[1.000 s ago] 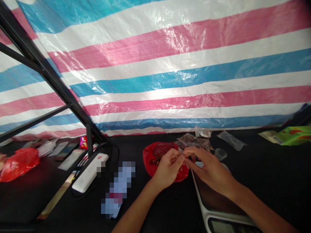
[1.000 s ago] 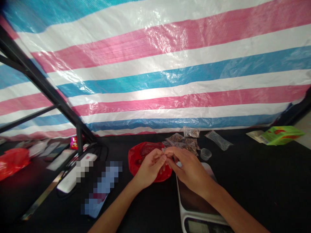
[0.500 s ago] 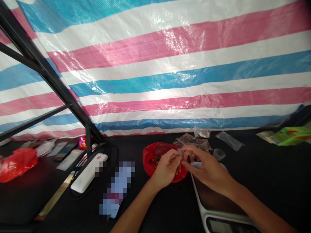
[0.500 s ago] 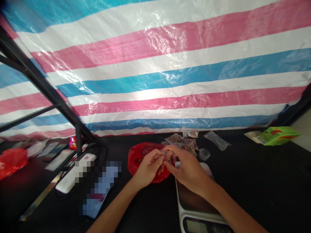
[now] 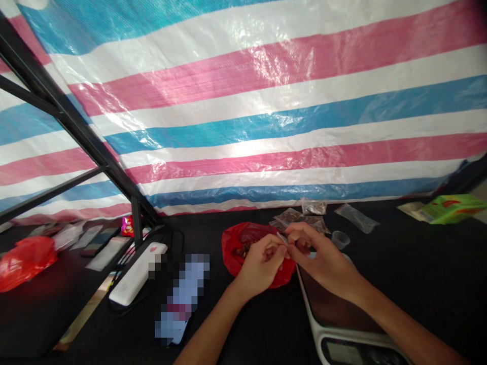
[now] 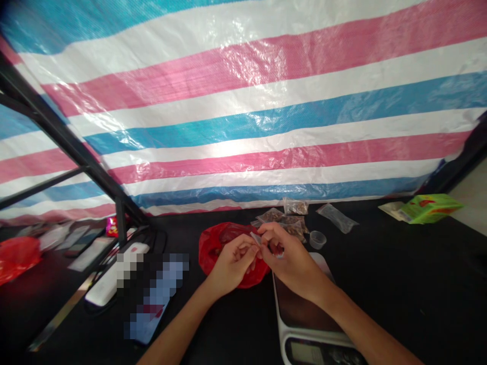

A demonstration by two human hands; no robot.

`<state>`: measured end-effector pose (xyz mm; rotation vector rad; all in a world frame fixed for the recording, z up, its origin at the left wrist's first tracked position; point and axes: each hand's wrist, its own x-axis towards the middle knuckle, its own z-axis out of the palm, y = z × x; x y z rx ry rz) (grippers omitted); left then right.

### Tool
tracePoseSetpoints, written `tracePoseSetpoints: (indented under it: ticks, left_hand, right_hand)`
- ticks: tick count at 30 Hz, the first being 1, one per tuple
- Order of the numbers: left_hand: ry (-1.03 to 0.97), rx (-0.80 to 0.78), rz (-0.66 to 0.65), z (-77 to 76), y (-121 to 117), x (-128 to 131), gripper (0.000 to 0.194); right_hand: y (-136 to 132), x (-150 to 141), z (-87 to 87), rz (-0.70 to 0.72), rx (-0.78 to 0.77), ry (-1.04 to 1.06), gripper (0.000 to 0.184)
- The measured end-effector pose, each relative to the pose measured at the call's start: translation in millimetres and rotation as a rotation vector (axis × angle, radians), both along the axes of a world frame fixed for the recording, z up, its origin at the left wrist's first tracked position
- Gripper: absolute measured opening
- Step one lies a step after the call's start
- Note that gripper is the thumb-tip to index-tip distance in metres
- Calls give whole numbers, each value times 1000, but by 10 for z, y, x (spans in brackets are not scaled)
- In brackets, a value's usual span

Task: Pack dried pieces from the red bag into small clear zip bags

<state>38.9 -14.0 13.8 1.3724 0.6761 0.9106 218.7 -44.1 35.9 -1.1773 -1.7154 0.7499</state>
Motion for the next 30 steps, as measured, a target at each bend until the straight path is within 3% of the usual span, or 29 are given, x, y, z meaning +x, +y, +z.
tracePoseSetpoints:
  ticks: [7,14,21,25,30]
  left_hand:
    - [20,-72,-62,16,61,-55,45]
    - [-58,-80,-104,27,56,-27,37]
    - [42,32,26,-6,-12,-4,21]
    - [27,55,162,17,48,-41,19]
    - [-195,-95,279,75,169,-135,12]
  right_hand:
    - [2,23,-2,114,-144,137,28]
    - [-25,-19,-3,71,-114,105,23]
    - [-37,-18,-51,-82,85,-125,13]
    - [-2,44,-101,-173,136,-188,19]
    - [-26,53,-72,-114,146,-358,42]
